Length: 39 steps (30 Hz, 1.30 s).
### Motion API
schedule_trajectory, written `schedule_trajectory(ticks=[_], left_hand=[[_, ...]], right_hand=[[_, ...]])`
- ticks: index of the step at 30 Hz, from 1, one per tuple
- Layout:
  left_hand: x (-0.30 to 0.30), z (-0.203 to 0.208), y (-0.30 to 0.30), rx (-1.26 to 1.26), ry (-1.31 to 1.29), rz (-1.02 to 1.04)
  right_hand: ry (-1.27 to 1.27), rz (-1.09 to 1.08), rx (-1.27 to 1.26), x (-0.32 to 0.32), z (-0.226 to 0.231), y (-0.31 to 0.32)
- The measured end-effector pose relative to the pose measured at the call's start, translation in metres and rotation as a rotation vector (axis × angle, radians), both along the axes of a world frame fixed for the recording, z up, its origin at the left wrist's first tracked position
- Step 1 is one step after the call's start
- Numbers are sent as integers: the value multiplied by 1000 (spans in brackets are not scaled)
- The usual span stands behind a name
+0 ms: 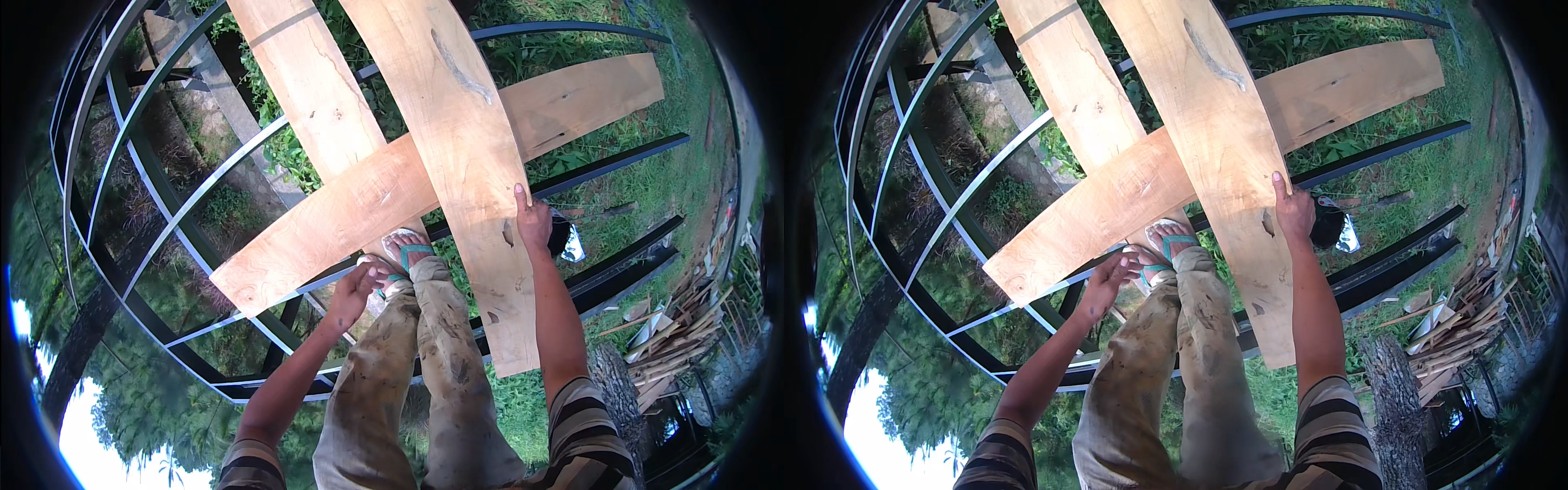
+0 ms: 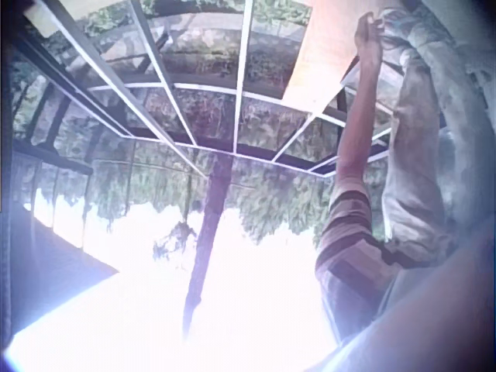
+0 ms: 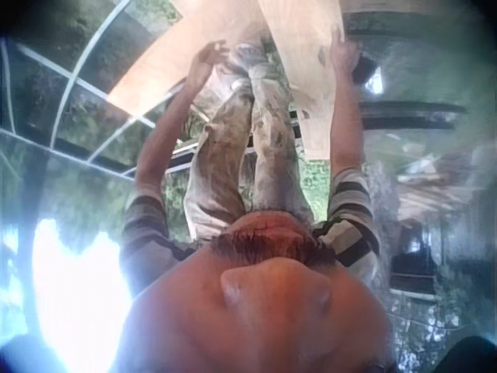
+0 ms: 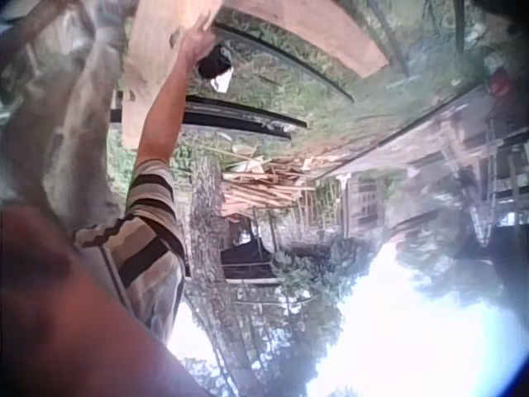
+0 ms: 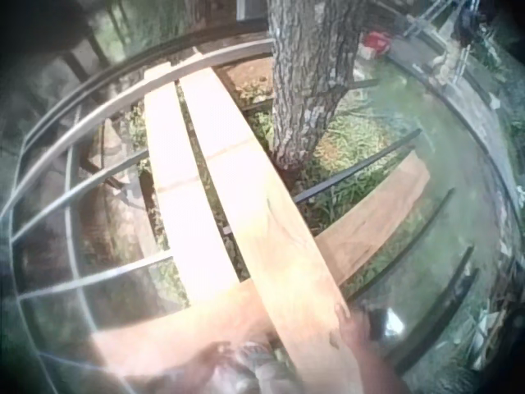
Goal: The person moves wooden boards on a metal frame and then uses a brush to apply black paint to the metal structure.
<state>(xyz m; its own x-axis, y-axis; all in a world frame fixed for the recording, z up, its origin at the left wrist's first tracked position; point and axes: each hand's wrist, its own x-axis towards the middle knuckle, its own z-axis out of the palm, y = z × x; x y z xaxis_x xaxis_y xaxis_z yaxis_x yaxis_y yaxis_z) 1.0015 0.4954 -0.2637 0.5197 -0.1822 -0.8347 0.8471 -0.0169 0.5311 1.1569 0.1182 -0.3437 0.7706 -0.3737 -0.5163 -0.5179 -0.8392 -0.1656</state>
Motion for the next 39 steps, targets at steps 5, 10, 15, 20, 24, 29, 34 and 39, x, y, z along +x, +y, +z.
schedule_trajectory(ticks=[5, 10, 15, 20, 24, 29, 34, 39], left_hand=[[245, -78, 18, -147, -67, 492], [347, -42, 6, -606, -87, 721], [313, -4, -25, -558, -121, 870], [234, 79, -70, -482, -134, 827], [166, 132, -79, -606, -46, 956], [94, 161, -60, -571, 0, 1087], [43, 158, -30, -492, 36, 1218], [29, 147, 19, -436, -17, 1332]], right_hand=[[158, -24, 111, 2, 81, 28], [-8, 85, 12, 0, 146, 23], [-3, 114, -70, -17, 208, 4], [-83, 140, -106, -103, 252, -67], [-69, 153, -78, -136, 303, -78], [-120, 239, -15, -169, 328, -70], [-17, 397, -121, -164, 333, -52], [9, 463, -29, -125, 310, -6]])
